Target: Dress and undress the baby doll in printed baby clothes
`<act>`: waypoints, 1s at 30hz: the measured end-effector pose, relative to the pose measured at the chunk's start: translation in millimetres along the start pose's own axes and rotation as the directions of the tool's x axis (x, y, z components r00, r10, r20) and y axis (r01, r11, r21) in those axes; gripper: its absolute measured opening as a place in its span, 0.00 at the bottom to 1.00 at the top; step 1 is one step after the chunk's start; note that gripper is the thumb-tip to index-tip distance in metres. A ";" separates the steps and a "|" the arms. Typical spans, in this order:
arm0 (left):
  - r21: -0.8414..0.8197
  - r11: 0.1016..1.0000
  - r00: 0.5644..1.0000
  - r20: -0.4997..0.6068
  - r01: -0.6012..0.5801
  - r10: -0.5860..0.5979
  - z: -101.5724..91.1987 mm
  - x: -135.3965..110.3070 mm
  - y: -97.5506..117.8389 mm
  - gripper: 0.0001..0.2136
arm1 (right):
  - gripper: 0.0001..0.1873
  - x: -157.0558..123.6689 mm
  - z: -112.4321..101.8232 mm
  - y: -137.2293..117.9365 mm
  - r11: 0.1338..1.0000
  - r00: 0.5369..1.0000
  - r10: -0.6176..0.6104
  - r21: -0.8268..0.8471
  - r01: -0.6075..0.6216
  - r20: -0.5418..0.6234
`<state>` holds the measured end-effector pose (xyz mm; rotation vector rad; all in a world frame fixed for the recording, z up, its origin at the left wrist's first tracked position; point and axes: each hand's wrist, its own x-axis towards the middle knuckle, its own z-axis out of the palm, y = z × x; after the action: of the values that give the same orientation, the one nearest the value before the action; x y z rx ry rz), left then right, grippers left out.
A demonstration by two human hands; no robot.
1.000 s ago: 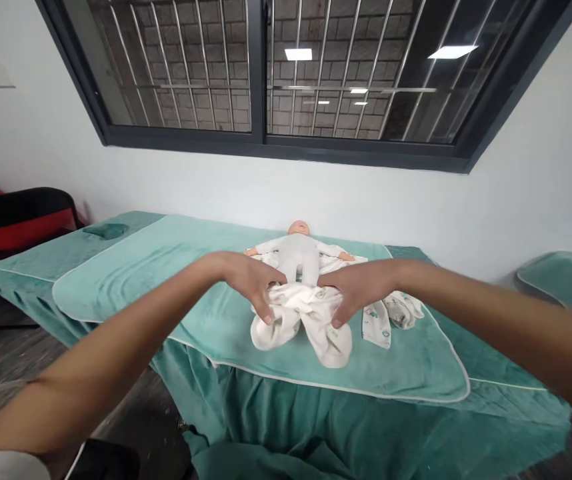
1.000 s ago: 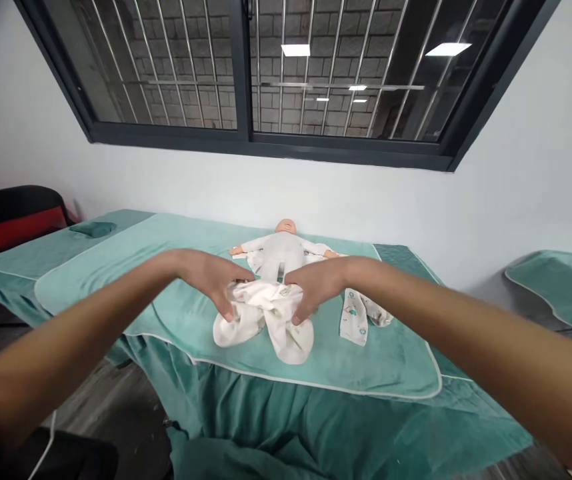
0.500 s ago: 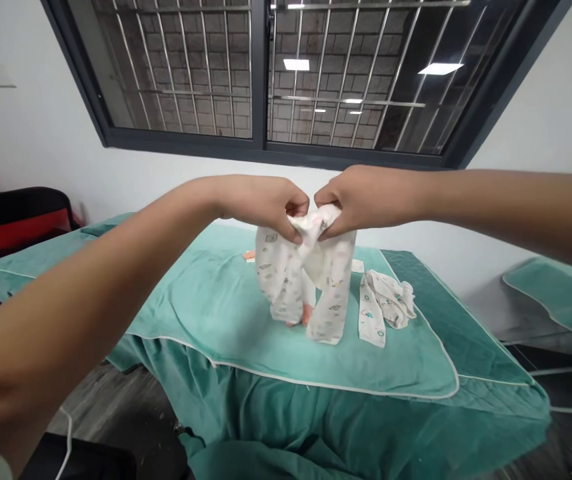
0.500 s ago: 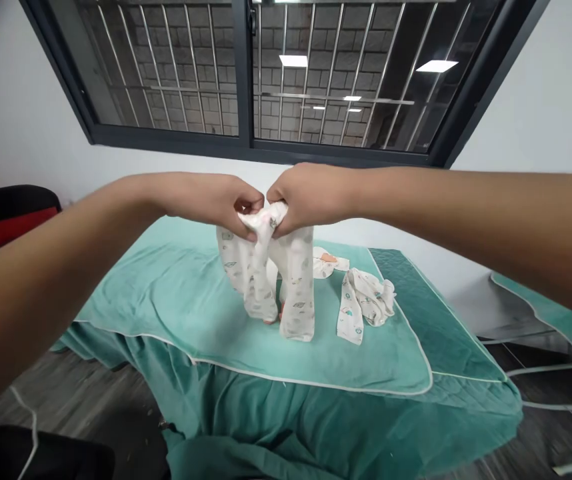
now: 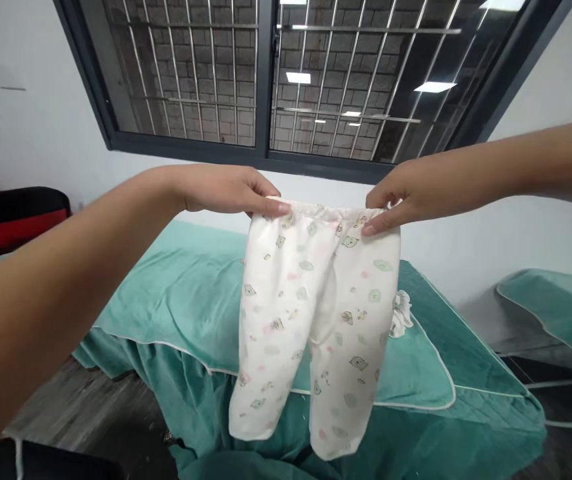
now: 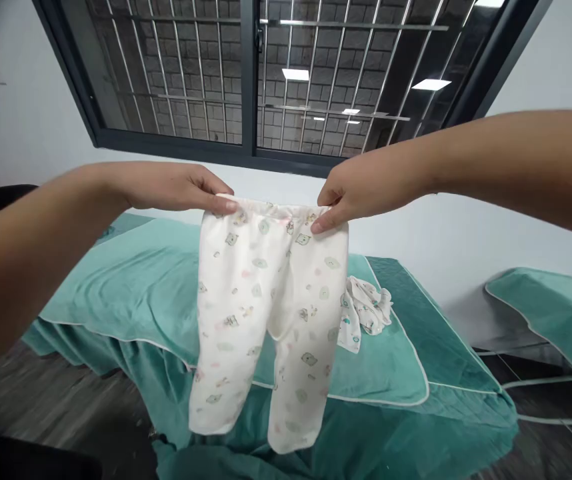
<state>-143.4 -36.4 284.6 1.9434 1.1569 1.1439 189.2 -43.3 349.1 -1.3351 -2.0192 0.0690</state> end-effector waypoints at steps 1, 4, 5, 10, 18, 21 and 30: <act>0.022 1.000 1.000 0.015 -0.016 0.016 -0.3 -1.2 2.7 0.10 | 0.23 -4.5 -1.9 -4.4 1.000 0.991 0.022 -0.021 -0.020 0.133; 0.106 0.990 0.996 0.021 -0.092 0.090 4.4 -5.4 13.5 0.07 | 0.25 -10.7 -3.3 -18.8 0.997 0.874 0.078 -0.033 -0.071 0.480; 0.134 0.983 0.993 0.011 -0.122 0.121 7.8 -7.1 17.7 0.07 | 0.25 -11.0 -1.6 -23.8 0.995 0.874 0.059 0.037 -0.088 0.482; 0.094 0.955 0.957 -0.048 -0.280 0.285 33.2 -13.5 30.7 0.18 | 0.13 -11.1 32.6 -50.7 0.795 0.951 -0.059 0.591 -0.139 0.303; -0.321 0.886 0.919 -0.322 -0.333 0.229 80.0 14.4 -79.1 0.41 | 0.18 23.8 178.6 -34.7 0.386 0.929 -0.015 0.859 -0.337 0.371; -0.422 0.896 0.946 -0.323 -0.139 -0.006 112.2 25.7 -150.1 0.37 | 0.18 37.2 255.4 4.9 0.281 0.892 0.108 0.847 -0.451 0.439; -0.110 0.935 0.878 -0.321 0.337 -0.354 194.8 41.4 -293.3 0.23 | 0.28 65.8 390.1 203.1 0.938 0.977 0.195 0.276 -0.210 0.082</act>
<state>-71.0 118.1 -26.2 1.4529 1.5643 1.3197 109.4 231.1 8.5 -1.3600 -1.8251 0.4766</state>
